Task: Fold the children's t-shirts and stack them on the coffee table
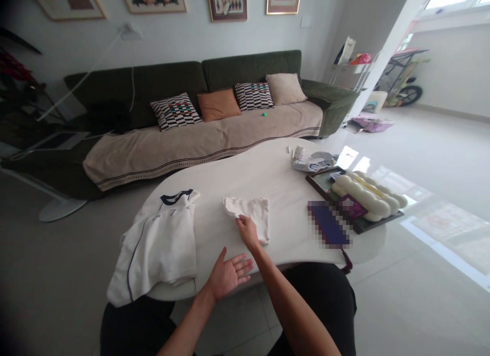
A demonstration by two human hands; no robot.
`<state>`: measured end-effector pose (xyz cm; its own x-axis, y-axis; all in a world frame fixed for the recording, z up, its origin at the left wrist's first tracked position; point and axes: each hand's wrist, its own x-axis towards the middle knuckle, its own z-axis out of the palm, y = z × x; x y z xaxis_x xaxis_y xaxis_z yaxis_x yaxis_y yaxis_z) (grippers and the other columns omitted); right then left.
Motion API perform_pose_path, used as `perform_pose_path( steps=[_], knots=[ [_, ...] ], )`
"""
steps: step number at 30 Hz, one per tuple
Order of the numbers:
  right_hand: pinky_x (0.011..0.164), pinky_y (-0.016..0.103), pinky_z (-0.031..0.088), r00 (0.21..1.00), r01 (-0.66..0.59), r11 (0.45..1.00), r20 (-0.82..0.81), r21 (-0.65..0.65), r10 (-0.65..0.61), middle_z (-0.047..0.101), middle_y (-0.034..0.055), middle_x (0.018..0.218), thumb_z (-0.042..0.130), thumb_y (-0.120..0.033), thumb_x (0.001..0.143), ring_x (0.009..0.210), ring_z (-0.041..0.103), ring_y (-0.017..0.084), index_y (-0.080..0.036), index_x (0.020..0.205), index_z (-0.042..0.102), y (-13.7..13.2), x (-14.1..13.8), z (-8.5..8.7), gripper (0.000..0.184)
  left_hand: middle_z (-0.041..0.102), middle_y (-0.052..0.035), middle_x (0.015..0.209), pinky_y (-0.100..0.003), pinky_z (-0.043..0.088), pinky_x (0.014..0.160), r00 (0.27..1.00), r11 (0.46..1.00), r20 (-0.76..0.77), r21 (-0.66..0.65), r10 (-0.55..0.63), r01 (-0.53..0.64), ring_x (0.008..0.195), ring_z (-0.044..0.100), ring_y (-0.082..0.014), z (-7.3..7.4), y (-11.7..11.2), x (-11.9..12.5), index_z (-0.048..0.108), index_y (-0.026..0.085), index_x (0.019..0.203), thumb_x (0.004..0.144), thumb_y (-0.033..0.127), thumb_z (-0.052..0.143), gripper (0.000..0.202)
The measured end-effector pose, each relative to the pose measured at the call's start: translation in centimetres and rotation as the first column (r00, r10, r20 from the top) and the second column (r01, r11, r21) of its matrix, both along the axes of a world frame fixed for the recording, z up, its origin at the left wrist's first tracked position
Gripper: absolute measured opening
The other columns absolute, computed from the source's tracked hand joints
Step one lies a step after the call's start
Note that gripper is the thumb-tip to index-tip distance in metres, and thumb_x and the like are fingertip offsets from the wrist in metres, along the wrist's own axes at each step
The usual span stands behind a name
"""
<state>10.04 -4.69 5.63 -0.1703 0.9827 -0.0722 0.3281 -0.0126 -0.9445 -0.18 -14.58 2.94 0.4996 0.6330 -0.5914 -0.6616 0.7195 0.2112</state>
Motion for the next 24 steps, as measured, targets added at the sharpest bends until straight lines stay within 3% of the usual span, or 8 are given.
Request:
perform_pose_path(
  steps=[4,6,8,12,16,19,22,24],
  knots=[
    [0.056,0.029,0.048,0.916,0.09,0.988,-0.379,-0.123,-0.13,0.058,0.0021,0.07,0.034,-0.041,0.077,0.062,0.056,0.015,-0.019,0.084,0.05,-0.3,0.6,1.7,0.027,0.045,-0.0267,0.122,-0.042,0.036,0.093,0.994,0.999,0.098,0.007,0.053,-0.054,0.117,0.042,-0.0291,-0.6,0.8,2.5,0.037,-0.004,0.121,0.072,0.073,0.025,0.092],
    [0.062,0.031,0.049,0.831,0.111,0.98,-0.526,-0.166,-0.183,0.058,0.0028,0.073,0.037,-0.041,0.075,0.067,0.057,0.015,-0.02,0.083,0.047,-0.3,0.9,2.5,0.025,0.049,-0.0244,0.119,-0.038,0.039,0.092,0.992,0.992,0.081,0.065,0.102,-0.107,0.115,0.045,-0.0273,-0.5,1.3,3.2,0.043,-0.001,0.115,0.073,0.069,0.031,0.083],
    [0.067,0.034,0.05,0.741,0.123,0.972,-0.633,-0.199,-0.223,0.058,0.0027,0.073,0.042,-0.04,0.073,0.07,0.058,0.016,-0.021,0.081,0.046,0.2,1.1,3.2,0.021,0.055,-0.0184,0.114,-0.032,0.043,0.089,0.975,0.966,-0.01,0.142,0.221,-0.218,0.111,0.05,-0.0227,0.1,2.3,2.9,0.05,0.005,0.108,0.08,0.057,0.038,0.06],
    [0.073,0.037,0.049,0.595,0.129,0.966,-0.762,-0.225,-0.256,0.059,0.0009,0.076,0.048,-0.035,0.069,0.076,0.058,0.017,-0.023,0.08,0.046,2.8,1.9,5.1,0.016,0.062,-0.0079,0.102,-0.022,0.049,0.075,0.867,0.882,-0.226,0.282,0.444,-0.378,0.093,0.059,-0.0128,3.5,6.4,0.4,0.053,0.015,0.104,0.085,0.024,0.041,0.025],
    [0.08,0.039,0.046,0.487,0.136,0.97,-0.838,-0.203,-0.244,0.061,0.0011,0.086,0.049,-0.033,0.07,0.088,0.057,0.017,-0.024,0.081,0.048,4.1,3.6,6.4,0.014,0.062,0.0011,0.099,-0.019,0.05,0.062,0.769,0.824,-0.394,0.488,0.503,-0.288,0.074,0.061,-0.0082,7.5,9.9,-1.5,0.045,0.029,0.115,0.08,0.019,0.051,0.038],
    [0.082,0.042,0.045,0.472,0.137,0.971,-0.849,-0.197,-0.239,0.062,0.0023,0.092,0.05,-0.031,0.07,0.093,0.057,0.019,-0.023,0.082,0.05,2.0,5.7,4.7,0.014,0.061,0.0038,0.101,-0.02,0.049,0.059,0.774,0.815,-0.437,0.554,0.459,-0.171,0.07,0.061,-0.0083,7.8,9.6,-1.6,0.035,0.038,0.122,0.076,0.022,0.056,0.052],
    [0.077,0.041,0.048,0.61,0.13,0.948,-0.73,-0.292,-0.309,0.063,0.0044,0.093,0.05,-0.034,0.071,0.091,0.058,0.021,-0.022,0.082,0.052,-1.8,8.2,0.7,0.016,0.062,0.0004,0.099,-0.023,0.048,0.058,0.778,0.893,-0.533,0.442,0.333,-0.08,0.068,0.061,-0.0106,5.0,6.7,-1.8,0.03,0.035,0.127,0.074,0.021,0.057,0.061],
    [0.072,0.038,0.049,0.708,0.14,0.895,-0.589,-0.424,-0.39,0.064,0.0051,0.086,0.052,-0.041,0.071,0.081,0.061,0.02,-0.021,0.083,0.054,-4.2,9.9,-2.1,0.024,0.063,-0.0031,0.094,-0.023,0.047,0.057,0.742,0.956,-0.642,0.294,0.194,0.004,0.066,0.062,-0.0121,2.4,4.3,-2.2,0.029,0.029,0.128,0.072,0.019,0.059,0.064]
  ],
)
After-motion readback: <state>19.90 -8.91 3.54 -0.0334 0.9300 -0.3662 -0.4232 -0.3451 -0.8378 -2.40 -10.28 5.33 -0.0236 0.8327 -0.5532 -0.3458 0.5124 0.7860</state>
